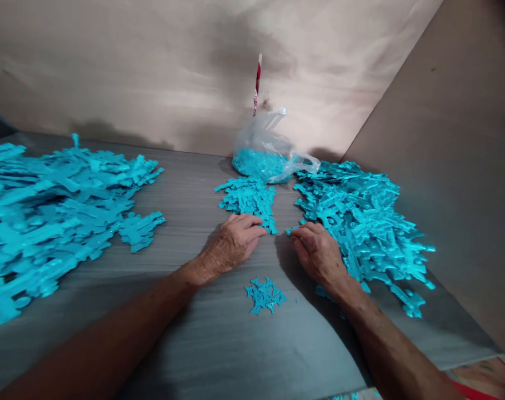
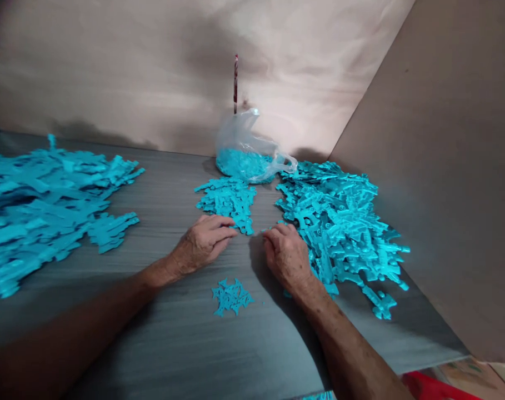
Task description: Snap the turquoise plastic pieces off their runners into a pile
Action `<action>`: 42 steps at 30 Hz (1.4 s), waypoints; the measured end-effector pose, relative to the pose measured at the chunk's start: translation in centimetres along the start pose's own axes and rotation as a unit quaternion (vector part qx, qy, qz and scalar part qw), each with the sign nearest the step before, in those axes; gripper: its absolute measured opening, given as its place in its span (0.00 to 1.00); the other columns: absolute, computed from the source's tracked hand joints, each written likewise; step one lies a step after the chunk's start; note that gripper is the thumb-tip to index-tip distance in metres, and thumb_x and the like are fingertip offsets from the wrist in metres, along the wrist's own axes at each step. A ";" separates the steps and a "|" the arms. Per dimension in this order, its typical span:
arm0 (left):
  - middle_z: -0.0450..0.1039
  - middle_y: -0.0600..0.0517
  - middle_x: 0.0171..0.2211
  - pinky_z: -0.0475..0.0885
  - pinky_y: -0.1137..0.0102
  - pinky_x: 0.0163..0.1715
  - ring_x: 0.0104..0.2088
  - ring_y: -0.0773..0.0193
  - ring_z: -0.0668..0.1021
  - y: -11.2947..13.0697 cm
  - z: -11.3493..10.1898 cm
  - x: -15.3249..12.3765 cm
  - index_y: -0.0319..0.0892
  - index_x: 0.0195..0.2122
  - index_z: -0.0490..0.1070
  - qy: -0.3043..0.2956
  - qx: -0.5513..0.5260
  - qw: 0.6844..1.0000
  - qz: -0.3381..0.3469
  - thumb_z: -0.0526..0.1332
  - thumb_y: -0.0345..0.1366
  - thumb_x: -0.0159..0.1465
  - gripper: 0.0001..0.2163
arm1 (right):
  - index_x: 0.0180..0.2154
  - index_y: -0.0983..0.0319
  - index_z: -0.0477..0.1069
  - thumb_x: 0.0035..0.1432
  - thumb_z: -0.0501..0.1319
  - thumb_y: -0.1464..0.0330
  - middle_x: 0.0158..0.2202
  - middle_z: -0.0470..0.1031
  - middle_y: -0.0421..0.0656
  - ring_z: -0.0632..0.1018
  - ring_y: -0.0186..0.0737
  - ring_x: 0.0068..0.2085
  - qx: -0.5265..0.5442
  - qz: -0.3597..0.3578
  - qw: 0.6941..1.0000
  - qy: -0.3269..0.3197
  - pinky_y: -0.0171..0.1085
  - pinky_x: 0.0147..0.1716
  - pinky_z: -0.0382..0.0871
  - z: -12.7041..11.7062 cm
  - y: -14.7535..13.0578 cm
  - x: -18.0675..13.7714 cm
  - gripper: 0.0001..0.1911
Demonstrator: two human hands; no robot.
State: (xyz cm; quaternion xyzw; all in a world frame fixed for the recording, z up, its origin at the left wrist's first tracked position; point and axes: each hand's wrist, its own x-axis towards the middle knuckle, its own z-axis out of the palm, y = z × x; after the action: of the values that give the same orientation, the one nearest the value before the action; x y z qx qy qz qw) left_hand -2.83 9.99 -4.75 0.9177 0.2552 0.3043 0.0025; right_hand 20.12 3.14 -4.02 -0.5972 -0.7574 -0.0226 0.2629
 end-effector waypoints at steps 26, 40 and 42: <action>0.80 0.53 0.29 0.69 0.71 0.32 0.31 0.61 0.80 5.2 -4.0 0.8 0.47 0.33 0.78 -0.327 -0.092 0.938 -0.076 0.60 0.33 0.62 0.07 | 0.43 0.61 0.77 0.55 0.62 0.77 0.42 0.77 0.46 0.78 0.41 0.43 0.178 -0.084 0.969 -0.149 0.41 0.45 0.71 -1.3 -0.3 -0.2 0.14; 0.80 0.44 0.34 0.73 0.63 0.29 0.34 0.49 0.82 7.8 -3.4 1.5 0.42 0.35 0.75 -0.391 0.025 0.910 -0.136 0.59 0.34 0.63 0.06 | 0.33 0.64 0.78 0.49 0.62 0.64 0.26 0.78 0.41 0.73 0.37 0.27 0.323 0.223 0.920 0.025 0.36 0.27 0.66 -1.9 1.7 0.8 0.11; 0.80 0.45 0.34 0.73 0.63 0.29 0.34 0.49 0.82 7.8 -3.6 1.7 0.42 0.34 0.74 -0.395 0.015 0.906 -0.148 0.60 0.36 0.63 0.05 | 0.32 0.63 0.78 0.49 0.61 0.64 0.26 0.78 0.41 0.73 0.37 0.27 0.325 0.223 0.919 0.021 0.36 0.27 0.66 -1.9 1.4 0.8 0.11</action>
State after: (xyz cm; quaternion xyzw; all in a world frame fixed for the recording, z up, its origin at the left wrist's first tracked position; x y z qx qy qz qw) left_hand -0.03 3.48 0.39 0.9143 0.3711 -0.0909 0.1347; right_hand 22.03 3.63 -2.46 -0.6316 -0.5646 0.2716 0.4567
